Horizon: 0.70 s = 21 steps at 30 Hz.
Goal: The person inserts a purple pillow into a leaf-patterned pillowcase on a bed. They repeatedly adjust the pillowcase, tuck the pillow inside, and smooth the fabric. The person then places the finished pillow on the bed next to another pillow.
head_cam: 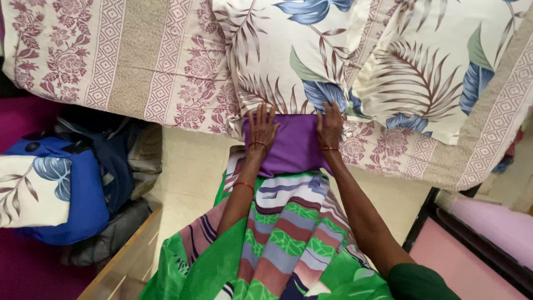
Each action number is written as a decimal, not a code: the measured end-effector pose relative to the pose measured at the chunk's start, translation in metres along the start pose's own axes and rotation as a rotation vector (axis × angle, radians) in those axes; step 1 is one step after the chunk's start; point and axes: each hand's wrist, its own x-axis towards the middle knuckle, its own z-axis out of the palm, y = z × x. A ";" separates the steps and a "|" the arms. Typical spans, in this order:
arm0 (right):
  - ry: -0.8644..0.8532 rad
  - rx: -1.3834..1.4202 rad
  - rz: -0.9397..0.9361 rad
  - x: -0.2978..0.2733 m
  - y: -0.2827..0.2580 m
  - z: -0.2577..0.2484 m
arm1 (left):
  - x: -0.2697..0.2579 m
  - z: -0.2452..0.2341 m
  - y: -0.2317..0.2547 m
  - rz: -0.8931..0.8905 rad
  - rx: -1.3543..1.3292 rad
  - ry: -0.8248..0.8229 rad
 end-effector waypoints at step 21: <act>0.191 -0.085 -0.369 0.010 -0.054 0.030 | 0.041 -0.007 0.038 0.280 0.160 0.197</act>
